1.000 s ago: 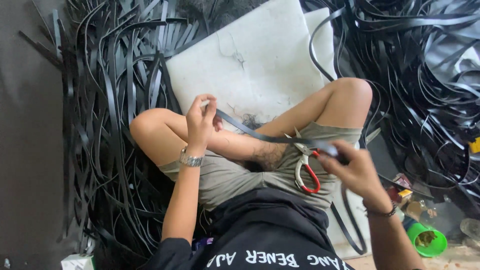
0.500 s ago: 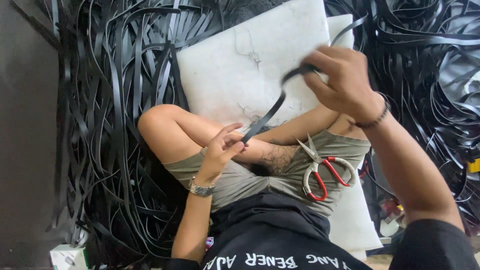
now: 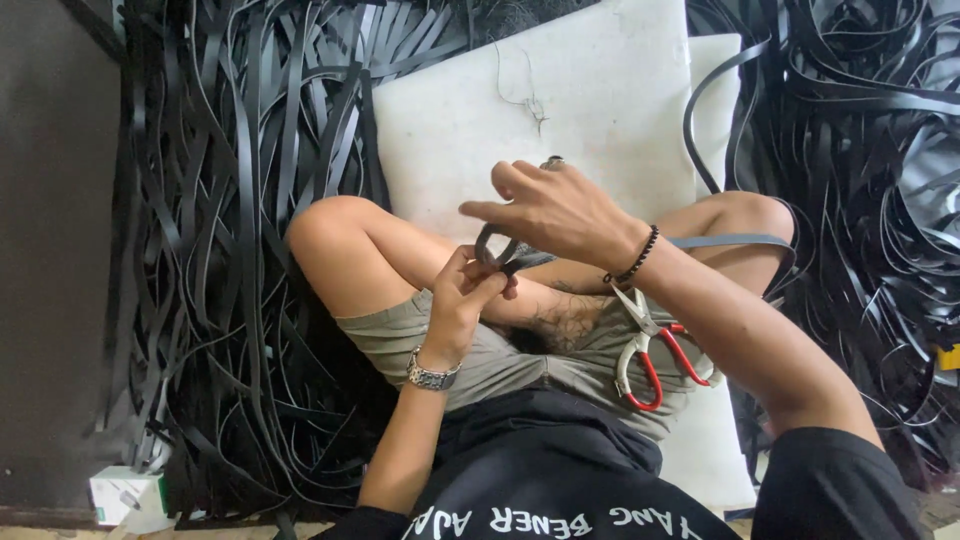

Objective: The person is sitting on the floor, picking up long black leather strips, inspecting them, and using scissors to trim the edges or ends.

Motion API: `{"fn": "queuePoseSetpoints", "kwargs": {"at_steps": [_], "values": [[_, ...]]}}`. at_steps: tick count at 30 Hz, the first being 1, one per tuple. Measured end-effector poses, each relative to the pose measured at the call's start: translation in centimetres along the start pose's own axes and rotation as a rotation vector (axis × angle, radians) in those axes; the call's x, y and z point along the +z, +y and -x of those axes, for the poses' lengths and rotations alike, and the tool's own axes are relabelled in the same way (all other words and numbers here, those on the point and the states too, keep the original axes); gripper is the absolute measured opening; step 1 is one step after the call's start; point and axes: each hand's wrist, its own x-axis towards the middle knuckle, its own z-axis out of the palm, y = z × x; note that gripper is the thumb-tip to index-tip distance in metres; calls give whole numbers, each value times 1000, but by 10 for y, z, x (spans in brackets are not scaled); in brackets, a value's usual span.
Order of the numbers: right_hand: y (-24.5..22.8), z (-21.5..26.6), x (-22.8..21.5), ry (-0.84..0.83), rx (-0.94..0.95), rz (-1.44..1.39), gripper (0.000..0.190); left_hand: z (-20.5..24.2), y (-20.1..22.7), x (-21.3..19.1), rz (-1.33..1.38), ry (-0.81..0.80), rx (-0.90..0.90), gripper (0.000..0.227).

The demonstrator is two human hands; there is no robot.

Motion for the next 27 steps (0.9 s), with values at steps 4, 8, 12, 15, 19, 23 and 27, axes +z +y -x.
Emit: {"fn": "queuePoseSetpoints", "kwargs": {"at_steps": [4,8,12,15,19,23,27], "values": [[36,25,29,-57,70,34,49,6,9,1,-8,75,17,17],[74,52,33,5,247,235,56,16,-1,-20,56,287,76,20],[94,72,34,-17,566,465,48,24,2,-27,101,379,138,19],[80,44,40,-4,717,288,54,25,1,-15,76,370,142,16],[39,-16,16,242,564,82,34,21,-11,-6,52,322,162,16],[14,-51,-12,418,273,-302,18,26,-2,4,221,173,2,35],[18,-44,-4,261,208,-448,82,33,-14,3,224,178,-30,99]]}}
